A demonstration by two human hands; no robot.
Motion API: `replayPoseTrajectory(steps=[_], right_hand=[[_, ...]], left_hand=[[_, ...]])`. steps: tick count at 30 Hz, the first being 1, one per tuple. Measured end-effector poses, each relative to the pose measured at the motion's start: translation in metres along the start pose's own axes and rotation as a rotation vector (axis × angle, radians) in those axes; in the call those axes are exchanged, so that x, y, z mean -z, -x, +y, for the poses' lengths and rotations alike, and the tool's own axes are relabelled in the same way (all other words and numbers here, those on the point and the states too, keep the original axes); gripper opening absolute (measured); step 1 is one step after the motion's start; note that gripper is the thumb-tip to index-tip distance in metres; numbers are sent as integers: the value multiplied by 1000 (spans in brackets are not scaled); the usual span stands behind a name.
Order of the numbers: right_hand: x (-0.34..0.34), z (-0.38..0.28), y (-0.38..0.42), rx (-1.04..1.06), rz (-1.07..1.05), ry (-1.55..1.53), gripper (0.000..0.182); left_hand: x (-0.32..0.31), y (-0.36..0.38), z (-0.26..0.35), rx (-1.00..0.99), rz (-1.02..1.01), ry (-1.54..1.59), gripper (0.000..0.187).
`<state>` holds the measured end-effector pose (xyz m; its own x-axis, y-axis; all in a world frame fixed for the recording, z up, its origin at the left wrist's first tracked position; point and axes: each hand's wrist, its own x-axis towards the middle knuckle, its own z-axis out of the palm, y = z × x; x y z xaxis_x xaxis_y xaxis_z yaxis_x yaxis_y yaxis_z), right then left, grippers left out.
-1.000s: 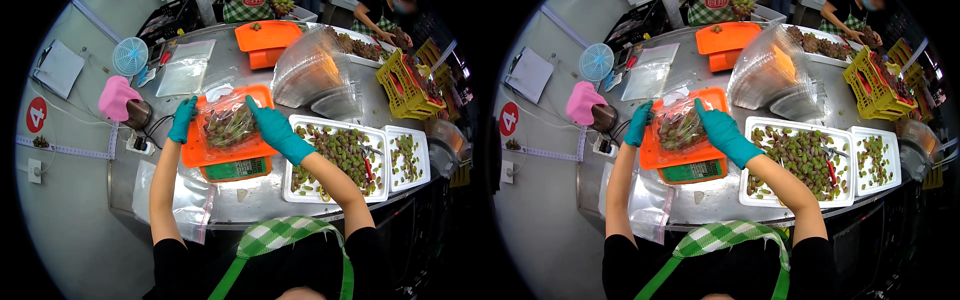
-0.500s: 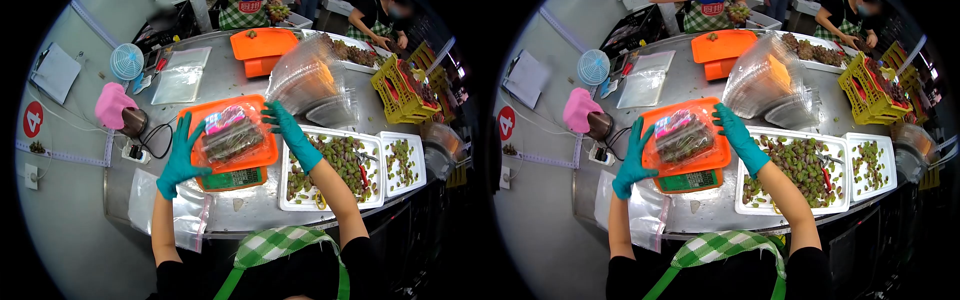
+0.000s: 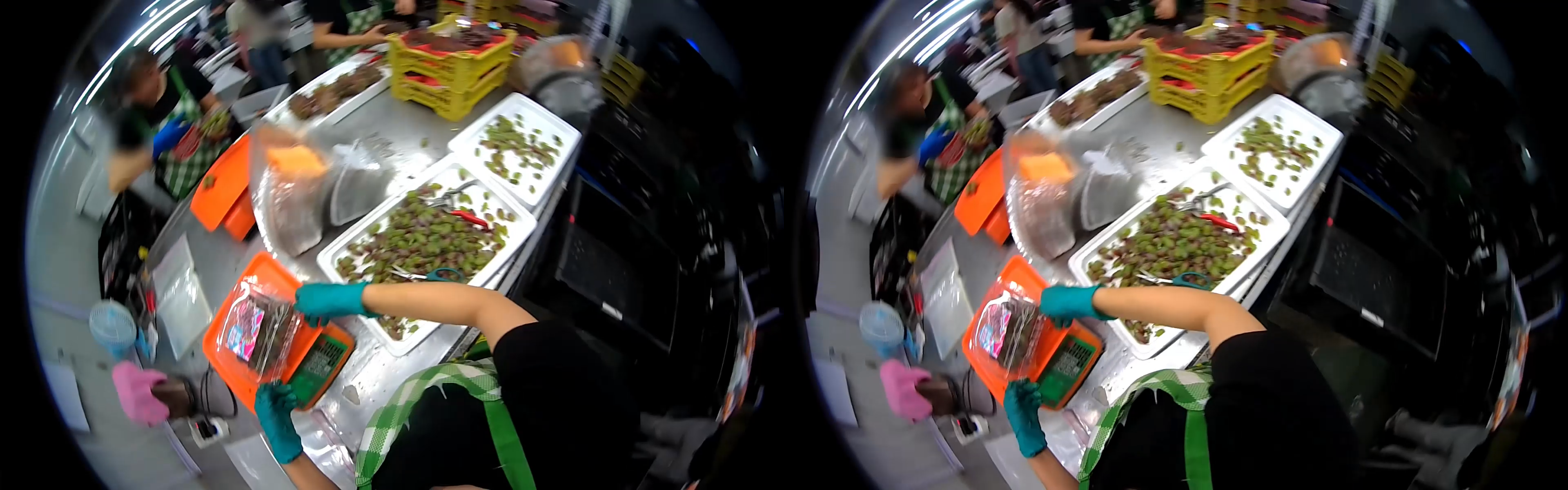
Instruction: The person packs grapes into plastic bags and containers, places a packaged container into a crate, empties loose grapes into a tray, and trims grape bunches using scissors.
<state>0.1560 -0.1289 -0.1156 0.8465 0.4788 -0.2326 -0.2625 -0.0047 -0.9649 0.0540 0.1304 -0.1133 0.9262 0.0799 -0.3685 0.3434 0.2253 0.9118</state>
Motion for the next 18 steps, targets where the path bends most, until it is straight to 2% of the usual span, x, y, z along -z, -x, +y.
replayPoseTrajectory(steps=[1,5,7,9,12,15,18], right_hand=[[-2,-3,6,-39,-20,-157,21],[0,3,-19,-65,43,-356,12],[1,10,-23,-6,82,-327,11],[1,20,-22,36,126,-306,12],[0,34,-11,69,282,-192,12],[11,33,45,242,349,-319,11],[24,27,137,391,407,-406,12]], left_hand=[[2,-5,1,8,-43,-4,23],[16,-24,-5,2,-122,15,18],[6,-25,-10,-83,-74,59,13],[-2,-22,-8,-121,-128,36,12],[-31,7,3,-218,-115,-84,10],[-56,23,10,-294,-162,-187,14],[-99,52,21,-410,-369,-342,17]])
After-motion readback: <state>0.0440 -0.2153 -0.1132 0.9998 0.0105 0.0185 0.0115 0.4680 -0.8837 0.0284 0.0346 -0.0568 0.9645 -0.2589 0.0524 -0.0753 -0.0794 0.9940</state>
